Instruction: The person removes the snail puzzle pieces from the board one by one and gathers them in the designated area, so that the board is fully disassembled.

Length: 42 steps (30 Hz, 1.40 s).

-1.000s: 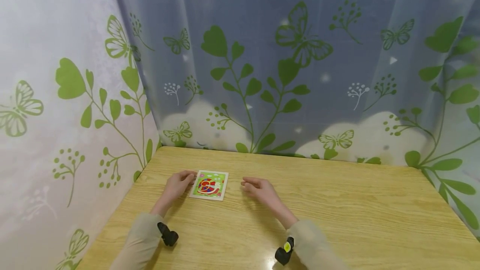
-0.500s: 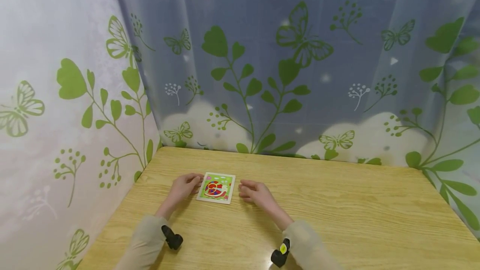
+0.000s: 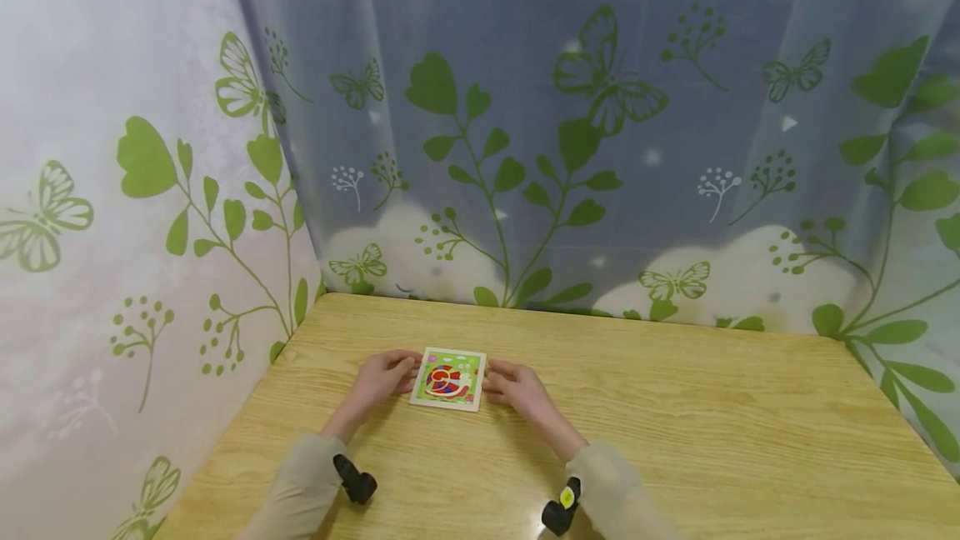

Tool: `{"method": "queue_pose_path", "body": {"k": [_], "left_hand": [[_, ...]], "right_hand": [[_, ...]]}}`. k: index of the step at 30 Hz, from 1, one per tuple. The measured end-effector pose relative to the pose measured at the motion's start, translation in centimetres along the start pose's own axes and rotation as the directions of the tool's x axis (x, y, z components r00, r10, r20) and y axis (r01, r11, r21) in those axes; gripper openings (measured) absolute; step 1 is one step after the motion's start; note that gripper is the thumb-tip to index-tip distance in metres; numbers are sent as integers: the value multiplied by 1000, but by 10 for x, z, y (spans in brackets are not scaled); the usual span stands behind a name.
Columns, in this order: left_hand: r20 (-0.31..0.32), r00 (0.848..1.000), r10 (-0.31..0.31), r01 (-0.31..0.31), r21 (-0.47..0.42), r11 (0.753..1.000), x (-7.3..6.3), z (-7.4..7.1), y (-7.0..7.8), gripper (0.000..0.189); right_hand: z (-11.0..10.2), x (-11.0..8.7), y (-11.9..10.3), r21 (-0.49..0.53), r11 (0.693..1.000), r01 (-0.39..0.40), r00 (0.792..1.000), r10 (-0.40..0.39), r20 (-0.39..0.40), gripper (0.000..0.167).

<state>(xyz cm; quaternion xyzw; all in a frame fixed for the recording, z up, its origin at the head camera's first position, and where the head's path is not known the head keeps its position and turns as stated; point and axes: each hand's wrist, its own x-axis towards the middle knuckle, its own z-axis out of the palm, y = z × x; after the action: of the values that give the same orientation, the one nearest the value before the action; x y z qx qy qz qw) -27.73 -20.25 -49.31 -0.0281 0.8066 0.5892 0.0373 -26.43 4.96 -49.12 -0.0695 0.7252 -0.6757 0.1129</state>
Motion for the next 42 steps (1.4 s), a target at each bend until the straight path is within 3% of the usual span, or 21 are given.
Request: {"method": "queue_pose_path", "body": {"k": [7,20,42], "left_hand": [[0,1000,19,-19,-36,999,-5,5,2,31],[19,1000,10,-9,-43,999,-8,16,7,30],[53,997,48,-45,-52,998,-13,37,11,30]], "right_hand": [[-4,-1,1,-6,1000,5,1000,-5,-8,42],[-16,-4,2,-32,999,0,1000,-1,-27,41],[-39,-17,-1,-75,997,-16,1000,15,-14,42]]}}
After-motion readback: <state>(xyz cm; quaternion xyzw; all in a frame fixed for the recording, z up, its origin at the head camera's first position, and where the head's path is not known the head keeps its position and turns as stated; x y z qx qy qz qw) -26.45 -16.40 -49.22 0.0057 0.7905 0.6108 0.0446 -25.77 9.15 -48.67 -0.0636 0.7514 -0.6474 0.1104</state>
